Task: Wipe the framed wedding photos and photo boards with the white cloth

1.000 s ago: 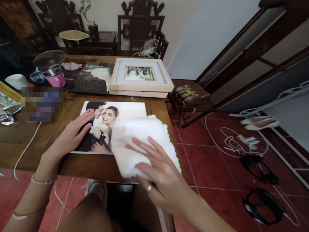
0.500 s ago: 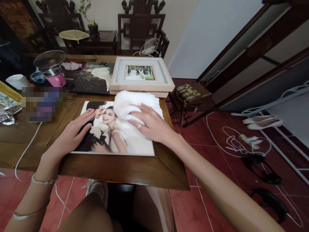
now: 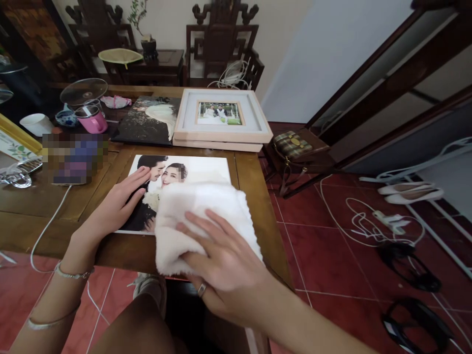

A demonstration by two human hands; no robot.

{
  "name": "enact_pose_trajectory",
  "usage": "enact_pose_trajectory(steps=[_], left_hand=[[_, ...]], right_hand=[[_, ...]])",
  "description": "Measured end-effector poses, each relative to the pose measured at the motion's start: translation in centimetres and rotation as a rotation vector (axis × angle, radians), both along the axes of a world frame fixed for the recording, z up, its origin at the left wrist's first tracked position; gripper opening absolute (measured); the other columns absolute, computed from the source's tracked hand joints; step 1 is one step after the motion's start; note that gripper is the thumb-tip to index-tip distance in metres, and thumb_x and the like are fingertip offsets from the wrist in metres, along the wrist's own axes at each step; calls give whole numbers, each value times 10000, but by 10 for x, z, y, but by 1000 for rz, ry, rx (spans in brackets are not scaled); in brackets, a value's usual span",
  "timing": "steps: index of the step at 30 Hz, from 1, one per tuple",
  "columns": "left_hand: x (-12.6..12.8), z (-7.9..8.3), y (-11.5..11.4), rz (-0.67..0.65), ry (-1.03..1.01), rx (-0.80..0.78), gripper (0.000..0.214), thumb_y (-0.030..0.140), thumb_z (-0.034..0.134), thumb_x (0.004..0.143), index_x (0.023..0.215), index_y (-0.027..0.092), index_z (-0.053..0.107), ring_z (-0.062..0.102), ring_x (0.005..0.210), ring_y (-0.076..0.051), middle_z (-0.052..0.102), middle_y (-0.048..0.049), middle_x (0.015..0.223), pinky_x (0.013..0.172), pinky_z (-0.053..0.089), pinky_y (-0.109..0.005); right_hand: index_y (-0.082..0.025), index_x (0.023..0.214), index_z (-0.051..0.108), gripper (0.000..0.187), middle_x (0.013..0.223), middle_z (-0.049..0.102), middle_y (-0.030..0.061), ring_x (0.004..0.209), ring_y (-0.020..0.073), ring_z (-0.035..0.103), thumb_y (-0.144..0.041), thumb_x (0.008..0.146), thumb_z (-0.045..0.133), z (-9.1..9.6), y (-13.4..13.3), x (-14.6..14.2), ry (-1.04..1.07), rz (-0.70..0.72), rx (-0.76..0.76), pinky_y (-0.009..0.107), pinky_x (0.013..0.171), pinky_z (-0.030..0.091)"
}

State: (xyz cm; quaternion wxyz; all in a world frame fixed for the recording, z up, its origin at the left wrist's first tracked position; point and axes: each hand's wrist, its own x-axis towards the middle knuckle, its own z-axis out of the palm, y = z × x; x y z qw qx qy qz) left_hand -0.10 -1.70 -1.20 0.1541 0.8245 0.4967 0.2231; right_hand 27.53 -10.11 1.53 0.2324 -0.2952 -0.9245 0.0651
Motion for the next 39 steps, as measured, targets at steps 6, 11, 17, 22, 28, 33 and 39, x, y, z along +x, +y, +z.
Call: enact_pose_trajectory(steps=[6,11,17,22,28,33,39], left_hand=[[-1,-1,0,0,-11,5,508,359,331,1029,1471,148,464,327,1475,-247,413,-111,1560,1211,272,-475],[-1,0,0,-6,-17,-3,508,377,334,1032,1470,159,469,328,1473,-256,415,-103,1560,1213,269,-470],[-1,-1,1,-2,-13,-1,511,353,338,1030,1468,122,464,327,1475,-238,414,-114,1558,1215,267,-457],[0,1,0,-1,-3,-16,514,354,324,1031,1479,135,450,313,1481,-238,403,-114,1565,1213,265,-468],[0,0,0,2,3,1,500,360,329,1031,1485,186,446,322,1477,-247,409,-91,1566,1205,274,-487],[0,0,0,1,5,-5,509,356,330,1030,1480,152,452,323,1476,-253,408,-110,1564,1208,275,-477],[0,1,0,-3,-10,7,504,353,334,1029,1461,132,475,337,1470,-235,426,-114,1551,1210,282,-461]], right_hand=[[-240,1029,719,258,1344,648,70,1337,279,517,-186,934,485,0,37,-6,-29,-56,-45,547,1114,417],[-189,1064,712,293,1200,710,133,1290,334,546,-267,987,440,-7,109,-3,-4,-145,-30,583,1044,445],[-190,1044,696,273,1172,719,122,1265,338,572,-289,994,446,-10,130,2,67,-188,-65,620,1076,384],[-191,938,708,243,1162,728,125,1381,347,451,-171,925,466,-13,68,-2,37,-110,-25,667,1115,330],[-193,945,711,200,1442,557,107,1431,310,372,-126,867,539,7,10,1,-57,125,-121,602,1155,335],[-206,1002,719,227,1384,612,113,1411,244,419,-142,915,520,13,45,6,-95,144,-152,527,1177,330],[-223,1105,701,260,1284,684,81,1377,289,469,-232,983,472,-6,119,-8,8,-60,-103,583,1152,336]])
